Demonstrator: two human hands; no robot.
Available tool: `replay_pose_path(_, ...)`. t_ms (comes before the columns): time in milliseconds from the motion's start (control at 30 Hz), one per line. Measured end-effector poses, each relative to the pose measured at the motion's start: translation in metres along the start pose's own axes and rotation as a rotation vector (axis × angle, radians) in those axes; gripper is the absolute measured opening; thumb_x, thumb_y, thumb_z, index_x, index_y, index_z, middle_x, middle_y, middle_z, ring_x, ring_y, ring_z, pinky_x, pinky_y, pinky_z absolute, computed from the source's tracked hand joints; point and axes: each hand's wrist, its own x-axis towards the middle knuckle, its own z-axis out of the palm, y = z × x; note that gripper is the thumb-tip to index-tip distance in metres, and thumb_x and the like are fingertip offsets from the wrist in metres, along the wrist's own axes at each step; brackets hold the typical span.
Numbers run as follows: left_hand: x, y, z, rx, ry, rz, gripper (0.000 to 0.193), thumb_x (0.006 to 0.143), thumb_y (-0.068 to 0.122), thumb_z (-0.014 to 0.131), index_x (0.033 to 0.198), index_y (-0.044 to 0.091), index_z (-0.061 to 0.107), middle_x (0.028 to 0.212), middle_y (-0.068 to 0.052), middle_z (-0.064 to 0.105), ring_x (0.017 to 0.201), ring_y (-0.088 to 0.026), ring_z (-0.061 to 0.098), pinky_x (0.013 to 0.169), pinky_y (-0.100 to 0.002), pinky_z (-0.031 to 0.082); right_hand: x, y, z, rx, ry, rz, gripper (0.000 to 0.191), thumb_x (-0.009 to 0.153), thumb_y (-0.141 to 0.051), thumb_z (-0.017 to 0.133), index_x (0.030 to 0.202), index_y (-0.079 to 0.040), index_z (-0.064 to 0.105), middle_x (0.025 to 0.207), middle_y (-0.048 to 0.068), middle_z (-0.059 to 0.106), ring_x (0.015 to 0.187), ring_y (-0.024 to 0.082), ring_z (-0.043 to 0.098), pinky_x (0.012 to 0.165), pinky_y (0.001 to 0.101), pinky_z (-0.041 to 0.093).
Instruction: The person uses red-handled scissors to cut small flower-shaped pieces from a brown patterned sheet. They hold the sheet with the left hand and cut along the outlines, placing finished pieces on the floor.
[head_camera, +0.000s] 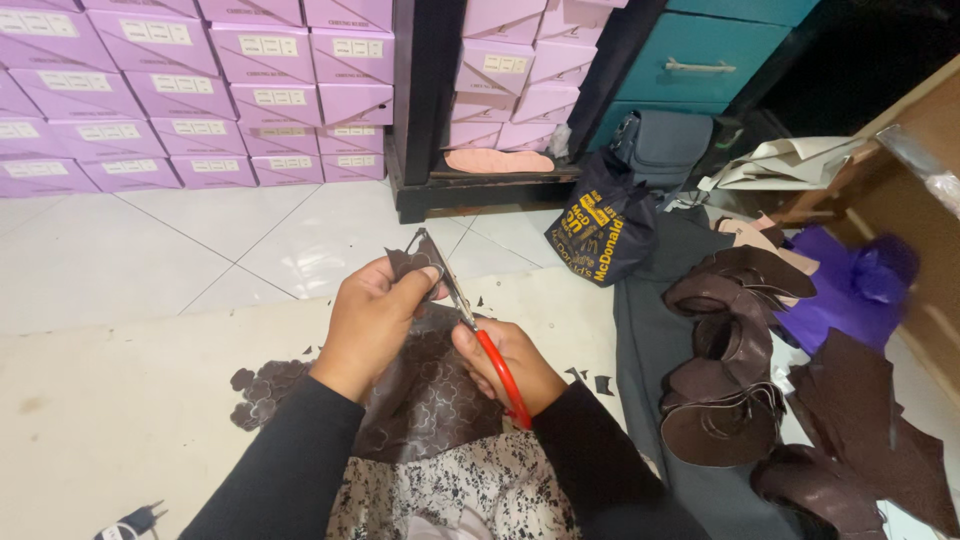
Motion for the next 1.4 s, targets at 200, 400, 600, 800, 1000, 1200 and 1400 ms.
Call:
replay_pose_path(200, 0.003, 0.002, -0.011, 0.051, -0.094, 0.075, 0.014, 0.09, 0.01, 0.066, 0.095, -0.001, 0.073, 0.086, -0.004, 0.076, 0.078, -0.008, 0.068, 0.073, -0.023, 0.054, -0.004, -0.005, -0.01, -0.071, -0.063, 0.003, 0.047, 0.102, -0.051, 0.053, 0.08, -0.01, 0.05, 0.061, -0.004, 0.044, 0.047, 0.006, 0.041, 0.044, 0.0236, 0.034)
replay_pose_path(400, 0.007, 0.002, -0.018, 0.156, -0.135, 0.09, 0.015, 0.09, 0.01, 0.066, 0.097, 0.0, 0.074, 0.085, -0.003, 0.075, 0.077, -0.008, 0.067, 0.073, -0.024, 0.053, -0.003, -0.006, -0.014, -0.042, -0.131, 0.009, 0.042, 0.103, -0.047, 0.052, 0.082, -0.011, 0.049, 0.064, -0.005, 0.044, 0.051, 0.006, 0.042, 0.047, 0.0238, 0.036)
replay_pose_path(600, 0.008, 0.001, -0.018, 0.149, -0.143, 0.079, 0.015, 0.09, 0.009, 0.065, 0.095, -0.001, 0.075, 0.085, -0.002, 0.075, 0.078, -0.008, 0.066, 0.074, -0.023, 0.053, -0.002, -0.003, -0.013, -0.08, -0.141, -0.012, 0.042, 0.105, -0.047, 0.051, 0.083, -0.01, 0.051, 0.064, -0.005, 0.044, 0.053, 0.006, 0.043, 0.049, 0.0239, 0.038)
replay_pose_path(800, 0.009, -0.006, -0.021, 0.134, -0.148, 0.061, 0.014, 0.091, 0.009, 0.065, 0.095, -0.001, 0.074, 0.084, -0.003, 0.074, 0.077, -0.008, 0.065, 0.073, -0.024, 0.052, -0.003, -0.002, -0.011, -0.129, -0.086, 0.013, 0.043, 0.102, -0.049, 0.051, 0.084, -0.01, 0.053, 0.063, -0.005, 0.045, 0.051, 0.006, 0.044, 0.048, 0.0236, 0.038)
replay_pose_path(1000, 0.011, -0.005, -0.013, -0.089, -0.135, 0.003, 0.015, 0.093, 0.01, 0.064, 0.1, 0.0, 0.072, 0.09, -0.004, 0.076, 0.082, -0.009, 0.069, 0.073, -0.025, 0.053, 0.0, 0.001, -0.005, -0.085, -0.001, 0.011, 0.044, 0.101, -0.05, 0.053, 0.084, -0.01, 0.055, 0.061, -0.005, 0.045, 0.049, 0.007, 0.043, 0.046, 0.0239, 0.036)
replay_pose_path(1200, 0.0, -0.004, 0.01, -0.125, -0.051, -0.031, 0.018, 0.095, 0.018, 0.066, 0.103, 0.003, 0.072, 0.092, -0.005, 0.076, 0.084, -0.009, 0.067, 0.074, -0.025, 0.049, 0.006, 0.006, 0.001, -0.005, 0.116, -0.044, 0.044, 0.102, -0.047, 0.054, 0.083, -0.008, 0.052, 0.063, -0.002, 0.046, 0.051, 0.008, 0.044, 0.046, 0.0247, 0.037)
replay_pose_path(1400, -0.006, -0.006, 0.017, -0.172, -0.013, 0.019, 0.02, 0.095, 0.018, 0.066, 0.102, 0.0, 0.071, 0.094, -0.005, 0.074, 0.089, -0.01, 0.066, 0.083, -0.027, 0.052, 0.004, 0.008, -0.002, -0.012, 0.028, -0.082, 0.042, 0.104, -0.047, 0.049, 0.088, -0.009, 0.053, 0.07, -0.002, 0.05, 0.06, 0.008, 0.049, 0.055, 0.0232, 0.043)
